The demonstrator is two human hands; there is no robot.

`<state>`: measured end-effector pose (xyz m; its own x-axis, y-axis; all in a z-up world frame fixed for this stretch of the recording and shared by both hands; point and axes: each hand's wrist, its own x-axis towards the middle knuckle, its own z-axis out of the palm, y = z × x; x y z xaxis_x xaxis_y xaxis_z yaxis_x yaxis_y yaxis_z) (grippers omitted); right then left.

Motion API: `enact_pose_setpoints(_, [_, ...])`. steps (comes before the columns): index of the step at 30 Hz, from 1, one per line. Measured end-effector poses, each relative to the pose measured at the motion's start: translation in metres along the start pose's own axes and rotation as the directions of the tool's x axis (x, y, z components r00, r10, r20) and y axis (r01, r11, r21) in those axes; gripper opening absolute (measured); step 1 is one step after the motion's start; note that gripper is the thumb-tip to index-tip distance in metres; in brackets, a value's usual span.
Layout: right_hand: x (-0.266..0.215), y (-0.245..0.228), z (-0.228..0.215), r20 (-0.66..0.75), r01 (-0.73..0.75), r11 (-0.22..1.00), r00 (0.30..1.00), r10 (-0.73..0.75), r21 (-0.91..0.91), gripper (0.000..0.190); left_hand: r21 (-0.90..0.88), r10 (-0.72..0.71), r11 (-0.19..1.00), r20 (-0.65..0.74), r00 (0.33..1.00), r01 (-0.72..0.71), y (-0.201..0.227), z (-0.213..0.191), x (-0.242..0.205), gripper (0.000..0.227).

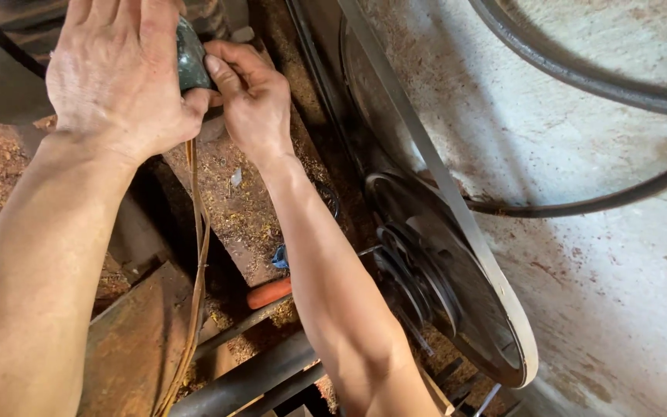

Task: The person replaces a cylindrical capacitor on an electric motor of a woodworking machine. They unscrew and rewire the capacitor terminals inside the motor's junction box by hand, fit a strap around the new capacitor, mount the junction box cover back onto the motor, and finally handle a small white component near the machine.

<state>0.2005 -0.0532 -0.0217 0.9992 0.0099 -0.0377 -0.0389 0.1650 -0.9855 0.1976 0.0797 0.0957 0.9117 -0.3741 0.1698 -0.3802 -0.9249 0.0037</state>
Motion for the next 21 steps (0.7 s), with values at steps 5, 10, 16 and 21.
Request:
enact_pose_setpoints(5, [0.001,0.003,-0.007,0.046,-0.022,0.995,0.999,0.027,-0.097,0.02,0.033,-0.121,0.992,0.133,0.984,0.118,0.0,0.005,0.008,0.1])
enact_pose_setpoints(10, [-0.006,0.026,-0.016,0.055,0.015,0.994,0.998,-0.021,0.107,0.029,0.028,-0.048,0.998,0.022,0.999,0.047,-0.004,0.004,0.003,0.097])
enact_pose_setpoints(16, [-0.043,0.002,-0.01,0.074,0.083,0.997,0.994,-0.083,0.001,0.047,-0.263,-0.063,0.96,-0.548,0.834,-0.1,-0.019,0.041,-0.01,0.02])
enact_pose_setpoints(21, [-0.046,-0.013,0.003,0.042,0.175,0.897,0.984,-0.173,-0.406,0.076,-0.777,-0.698,0.629,-0.545,0.464,0.034,-0.04,0.093,-0.016,0.022])
